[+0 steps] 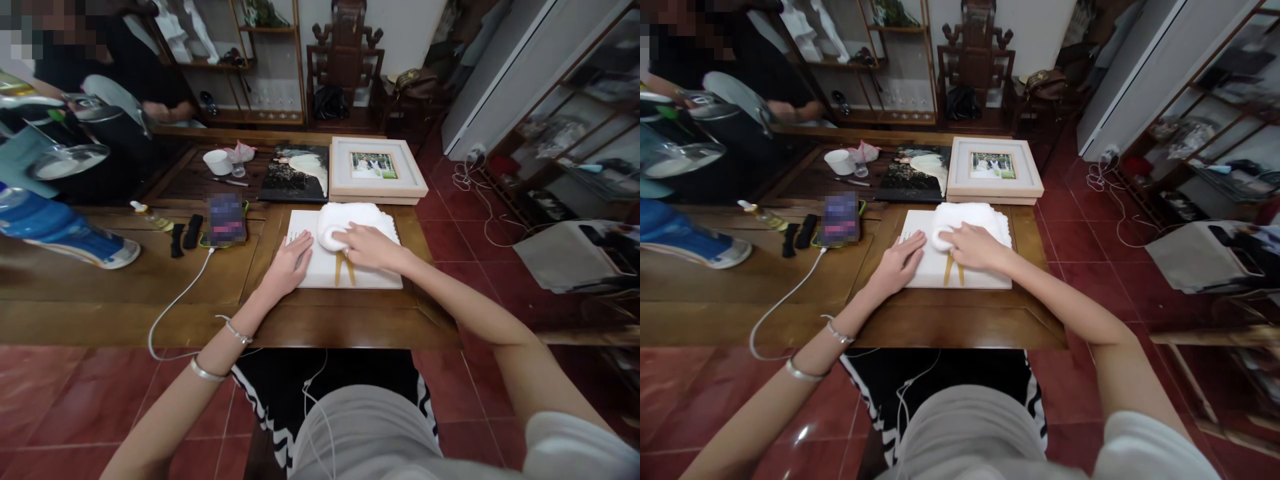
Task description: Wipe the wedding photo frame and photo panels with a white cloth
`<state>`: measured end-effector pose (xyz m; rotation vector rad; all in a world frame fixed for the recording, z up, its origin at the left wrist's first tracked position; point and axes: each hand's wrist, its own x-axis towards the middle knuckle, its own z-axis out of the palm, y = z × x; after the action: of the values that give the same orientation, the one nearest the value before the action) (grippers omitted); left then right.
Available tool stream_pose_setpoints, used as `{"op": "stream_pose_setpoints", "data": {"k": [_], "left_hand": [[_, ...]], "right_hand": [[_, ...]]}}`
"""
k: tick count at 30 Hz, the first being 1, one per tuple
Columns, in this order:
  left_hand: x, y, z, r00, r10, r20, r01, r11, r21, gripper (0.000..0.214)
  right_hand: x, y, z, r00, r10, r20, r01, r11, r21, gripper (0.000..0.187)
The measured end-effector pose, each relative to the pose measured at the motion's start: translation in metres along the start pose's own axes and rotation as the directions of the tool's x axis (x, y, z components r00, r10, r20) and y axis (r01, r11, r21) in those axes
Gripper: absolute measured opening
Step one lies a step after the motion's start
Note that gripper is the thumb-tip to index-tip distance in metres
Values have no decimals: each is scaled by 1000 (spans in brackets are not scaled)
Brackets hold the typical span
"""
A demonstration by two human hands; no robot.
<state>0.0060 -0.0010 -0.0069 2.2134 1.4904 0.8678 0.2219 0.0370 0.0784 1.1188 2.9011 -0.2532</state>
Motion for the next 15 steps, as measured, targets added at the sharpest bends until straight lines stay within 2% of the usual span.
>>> {"op": "stream_pose_setpoints", "data": {"k": [3, 6, 9, 12, 15], "left_hand": [[0, -1, 1, 1000, 8, -9, -8, 1000, 9, 38], [1, -3, 1, 999, 20, -31, -20, 1000, 16, 37], [1, -4, 1, 998, 32, -47, -32, 999, 13, 37], [2, -6, 2, 998, 43, -49, -43, 999, 10, 37], [1, -7, 2, 998, 41, -55, -41, 999, -2, 36]], "right_hand": [[29, 17, 5, 998, 43, -37, -41, 997, 64, 24], [58, 18, 7, 998, -24, -57, 32, 988, 150, 22], [83, 8, 10, 993, -96, -76, 109, 973, 202, 22], [95, -1, 13, 992, -91, -89, 107, 973, 203, 22], [89, 0, 12, 992, -48, -115, 73, 972, 223, 18]]}}
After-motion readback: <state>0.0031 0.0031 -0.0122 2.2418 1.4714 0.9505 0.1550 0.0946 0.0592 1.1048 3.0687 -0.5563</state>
